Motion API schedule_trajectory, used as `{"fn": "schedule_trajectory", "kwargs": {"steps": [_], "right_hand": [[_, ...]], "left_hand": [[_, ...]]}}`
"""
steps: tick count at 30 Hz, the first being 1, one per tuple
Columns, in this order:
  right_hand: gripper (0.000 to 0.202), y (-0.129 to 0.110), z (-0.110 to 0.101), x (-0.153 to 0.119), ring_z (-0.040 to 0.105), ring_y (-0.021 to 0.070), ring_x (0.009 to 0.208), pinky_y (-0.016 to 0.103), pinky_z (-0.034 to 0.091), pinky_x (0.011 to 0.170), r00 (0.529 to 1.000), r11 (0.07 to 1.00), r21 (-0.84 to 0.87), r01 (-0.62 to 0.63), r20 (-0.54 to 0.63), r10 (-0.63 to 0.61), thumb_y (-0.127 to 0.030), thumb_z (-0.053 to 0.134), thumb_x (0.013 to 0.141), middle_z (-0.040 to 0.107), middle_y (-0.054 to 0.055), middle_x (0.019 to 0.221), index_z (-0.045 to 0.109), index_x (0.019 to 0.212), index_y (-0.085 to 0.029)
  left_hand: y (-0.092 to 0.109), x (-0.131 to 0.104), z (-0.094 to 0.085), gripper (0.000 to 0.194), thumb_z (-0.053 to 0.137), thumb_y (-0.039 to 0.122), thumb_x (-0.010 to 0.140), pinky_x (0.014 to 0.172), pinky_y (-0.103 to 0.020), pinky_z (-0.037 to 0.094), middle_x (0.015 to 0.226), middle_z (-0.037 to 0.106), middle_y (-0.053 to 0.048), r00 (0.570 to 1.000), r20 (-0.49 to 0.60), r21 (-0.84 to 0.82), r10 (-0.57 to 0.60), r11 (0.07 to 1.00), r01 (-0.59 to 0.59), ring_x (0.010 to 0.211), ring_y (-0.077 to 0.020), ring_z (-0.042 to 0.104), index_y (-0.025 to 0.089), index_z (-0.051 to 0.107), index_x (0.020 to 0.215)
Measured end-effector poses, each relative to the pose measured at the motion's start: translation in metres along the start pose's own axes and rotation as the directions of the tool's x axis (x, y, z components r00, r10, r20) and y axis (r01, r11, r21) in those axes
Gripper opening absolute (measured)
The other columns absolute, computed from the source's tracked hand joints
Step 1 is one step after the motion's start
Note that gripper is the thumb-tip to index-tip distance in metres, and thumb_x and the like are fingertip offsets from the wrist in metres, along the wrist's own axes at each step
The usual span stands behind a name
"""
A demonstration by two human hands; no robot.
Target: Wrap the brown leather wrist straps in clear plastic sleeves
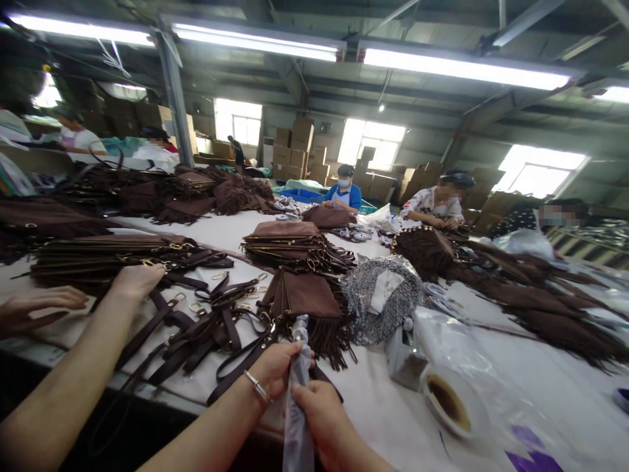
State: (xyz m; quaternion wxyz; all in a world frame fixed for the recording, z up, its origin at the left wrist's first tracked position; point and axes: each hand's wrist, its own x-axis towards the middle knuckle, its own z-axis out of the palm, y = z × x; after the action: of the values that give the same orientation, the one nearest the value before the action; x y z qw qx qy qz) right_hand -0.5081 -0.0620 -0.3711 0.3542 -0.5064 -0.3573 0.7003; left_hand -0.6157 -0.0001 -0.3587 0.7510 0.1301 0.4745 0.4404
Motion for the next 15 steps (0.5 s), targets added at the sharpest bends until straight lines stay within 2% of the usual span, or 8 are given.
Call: {"fn": "schedule_trajectory", "kwargs": {"steps": [4, 7, 9, 12, 15], "right_hand": [[0.031, 0.01, -0.003, -0.005, 0.052, 0.0123, 0.038, 0.024, 0.039, 0.04, 0.997, 1.0, 0.01, -0.018, -0.071, 0.019, -0.044, 0.068, 0.068, 0.064, 0.004, 0.054, 0.058, 0.068, -0.014], [0.034, 0.011, -0.001, -0.007, 0.055, 0.0138, 0.038, 0.024, 0.04, 0.038, 1.0, 0.999, -0.041, -0.017, -0.019, 0.016, -0.047, 0.068, 0.067, 0.066, 0.006, 0.056, 0.056, 0.067, -0.015], [0.036, 0.011, 0.002, -0.009, 0.056, 0.0137, 0.038, 0.023, 0.039, 0.037, 1.0, 0.996, -0.094, -0.013, 0.022, 0.015, -0.049, 0.068, 0.067, 0.066, 0.005, 0.054, 0.055, 0.065, -0.015], [0.036, 0.01, 0.007, -0.011, 0.057, 0.0134, 0.038, 0.022, 0.039, 0.037, 0.999, 0.992, -0.128, -0.003, 0.049, 0.009, -0.05, 0.067, 0.067, 0.066, 0.004, 0.054, 0.054, 0.065, -0.016], [0.035, 0.01, 0.01, -0.011, 0.056, 0.0133, 0.037, 0.022, 0.04, 0.037, 0.999, 0.993, -0.115, 0.016, 0.038, -0.012, -0.049, 0.066, 0.067, 0.065, 0.003, 0.053, 0.053, 0.068, -0.016]], "left_hand": [[0.003, -0.002, 0.005, 0.021, 0.049, 0.024, 0.091, 0.051, -0.025, 0.05, 0.065, 0.068, -0.007, 0.999, -0.003, -0.009, 0.048, 0.999, -0.048, 0.053, -0.0148, 0.063, 0.011, 0.06, 0.078], [0.011, -0.001, 0.005, 0.022, 0.05, 0.028, 0.091, 0.05, -0.025, 0.05, 0.072, 0.071, -0.009, 0.998, -0.007, -0.01, 0.065, 0.998, -0.066, 0.057, -0.0158, 0.066, 0.011, 0.062, 0.083], [0.017, 0.005, 0.005, 0.027, 0.047, 0.027, 0.093, 0.047, -0.023, 0.047, 0.069, 0.069, -0.009, 0.996, -0.041, 0.0, 0.078, 0.997, -0.078, 0.055, -0.0153, 0.065, 0.009, 0.063, 0.08], [0.023, 0.019, 0.006, 0.03, 0.045, 0.025, 0.093, 0.044, -0.023, 0.043, 0.06, 0.065, -0.006, 0.989, -0.102, 0.014, 0.109, 0.994, -0.108, 0.05, -0.0134, 0.061, 0.009, 0.062, 0.074], [0.026, 0.034, 0.009, 0.026, 0.05, 0.029, 0.093, 0.049, -0.023, 0.046, 0.06, 0.062, 0.001, 0.978, -0.142, 0.016, 0.15, 0.989, -0.149, 0.048, -0.0098, 0.056, 0.012, 0.061, 0.077]]}}
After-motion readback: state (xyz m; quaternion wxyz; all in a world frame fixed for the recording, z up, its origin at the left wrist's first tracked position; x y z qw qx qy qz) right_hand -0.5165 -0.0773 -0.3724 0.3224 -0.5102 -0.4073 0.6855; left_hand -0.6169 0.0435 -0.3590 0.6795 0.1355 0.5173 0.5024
